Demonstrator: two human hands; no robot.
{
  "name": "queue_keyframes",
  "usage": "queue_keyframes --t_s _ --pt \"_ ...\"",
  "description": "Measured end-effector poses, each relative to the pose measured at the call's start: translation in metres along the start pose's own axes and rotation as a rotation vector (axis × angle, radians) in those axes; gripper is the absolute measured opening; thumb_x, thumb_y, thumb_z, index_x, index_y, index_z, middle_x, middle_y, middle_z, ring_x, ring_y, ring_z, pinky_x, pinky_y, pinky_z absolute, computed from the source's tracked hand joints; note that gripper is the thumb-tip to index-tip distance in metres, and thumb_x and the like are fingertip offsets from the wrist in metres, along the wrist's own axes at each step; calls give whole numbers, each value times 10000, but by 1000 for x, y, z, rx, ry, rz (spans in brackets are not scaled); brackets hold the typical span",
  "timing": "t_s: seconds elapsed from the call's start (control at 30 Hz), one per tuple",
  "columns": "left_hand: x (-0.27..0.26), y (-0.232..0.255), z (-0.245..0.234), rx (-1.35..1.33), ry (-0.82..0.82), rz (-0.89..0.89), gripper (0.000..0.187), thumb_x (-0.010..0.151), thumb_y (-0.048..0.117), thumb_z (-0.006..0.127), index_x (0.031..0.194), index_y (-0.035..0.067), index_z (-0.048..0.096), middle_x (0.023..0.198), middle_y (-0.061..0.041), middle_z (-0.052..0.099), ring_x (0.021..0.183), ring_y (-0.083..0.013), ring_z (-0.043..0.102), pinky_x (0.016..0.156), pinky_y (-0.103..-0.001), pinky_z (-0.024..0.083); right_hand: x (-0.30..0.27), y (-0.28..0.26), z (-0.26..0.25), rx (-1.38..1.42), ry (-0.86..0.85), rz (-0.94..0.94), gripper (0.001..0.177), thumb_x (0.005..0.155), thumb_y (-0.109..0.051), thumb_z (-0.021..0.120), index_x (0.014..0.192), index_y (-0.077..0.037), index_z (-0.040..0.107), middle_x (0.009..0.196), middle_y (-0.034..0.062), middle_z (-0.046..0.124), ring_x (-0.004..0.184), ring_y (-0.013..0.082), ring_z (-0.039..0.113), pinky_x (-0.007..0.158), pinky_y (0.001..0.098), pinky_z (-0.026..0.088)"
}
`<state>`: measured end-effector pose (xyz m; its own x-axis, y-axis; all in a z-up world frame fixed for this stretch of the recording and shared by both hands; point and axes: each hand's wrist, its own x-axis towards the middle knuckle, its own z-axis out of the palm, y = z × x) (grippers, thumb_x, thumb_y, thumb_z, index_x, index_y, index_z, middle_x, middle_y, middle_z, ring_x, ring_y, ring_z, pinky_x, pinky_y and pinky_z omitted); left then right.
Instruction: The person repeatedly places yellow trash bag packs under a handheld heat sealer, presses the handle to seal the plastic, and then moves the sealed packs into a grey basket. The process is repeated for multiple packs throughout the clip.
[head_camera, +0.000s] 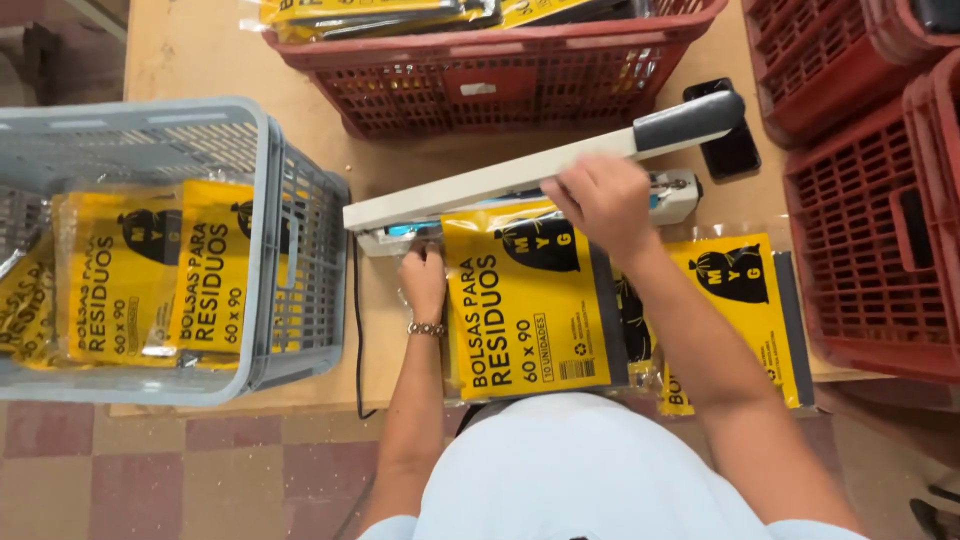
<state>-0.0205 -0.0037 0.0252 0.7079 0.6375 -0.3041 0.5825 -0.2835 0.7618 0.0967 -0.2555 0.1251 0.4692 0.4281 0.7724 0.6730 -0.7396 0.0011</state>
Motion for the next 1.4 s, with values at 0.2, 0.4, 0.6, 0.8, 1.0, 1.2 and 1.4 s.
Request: queue_keyframes --t_s 0.2,0.4,0.6,0.8,1.0,1.2,1.4 --pt "0 5 -3 15 -47 21 324 928 357 472 905 148 718 730 -37 687 661 -185 587 577 -342 419 74 22 31 -51 -701 52 419 1030 -522 564 999 -113 651 954 57 699 889 285 627 764 418 463" --pt "24 -40 17 -33 2 33 344 897 344 563 910 33 711 820 -181 715 871 -391 692 787 -484 532 50 19 37 184 -1234 491 778 950 -731 318 1196 -96 695 1164 227 708 1156 398 643 984 512 473" --pt "15 -31 7 -40 -52 26 339 931 369 570 721 103 601 539 -58 609 575 -211 630 607 -371 496 45 17 39 219 -1221 641 778 867 -751 405 1150 -97 718 1121 208 727 1136 381 660 996 487 464" --pt "-6 5 -11 154 -245 1 378 913 507 622 931 141 713 835 -61 756 898 -312 708 808 -427 538 40 22 47 184 -1273 627 894 790 -876 359 1149 -144 725 1122 169 728 1150 343 658 1007 458 475" --pt "-12 23 -17 242 -370 15 409 884 546 639 1023 167 702 861 -1 768 943 -267 718 846 -411 544 33 25 56 175 -1261 622 879 792 -873 374 1117 -140 735 1100 168 734 1146 333 664 1006 450 481" --pt "-12 24 -19 249 -389 47 382 877 506 653 970 137 682 802 -40 742 894 -314 717 814 -433 537 29 26 58 146 -1223 594 851 771 -908 368 1013 -184 744 1009 119 741 1083 298 680 965 421 502" --pt "-10 25 -16 275 -372 90 375 888 499 641 944 131 677 780 -70 724 892 -349 713 791 -449 537 29 25 57 120 -1219 591 824 783 -889 380 1008 -182 739 1008 123 743 1081 304 680 960 435 506"
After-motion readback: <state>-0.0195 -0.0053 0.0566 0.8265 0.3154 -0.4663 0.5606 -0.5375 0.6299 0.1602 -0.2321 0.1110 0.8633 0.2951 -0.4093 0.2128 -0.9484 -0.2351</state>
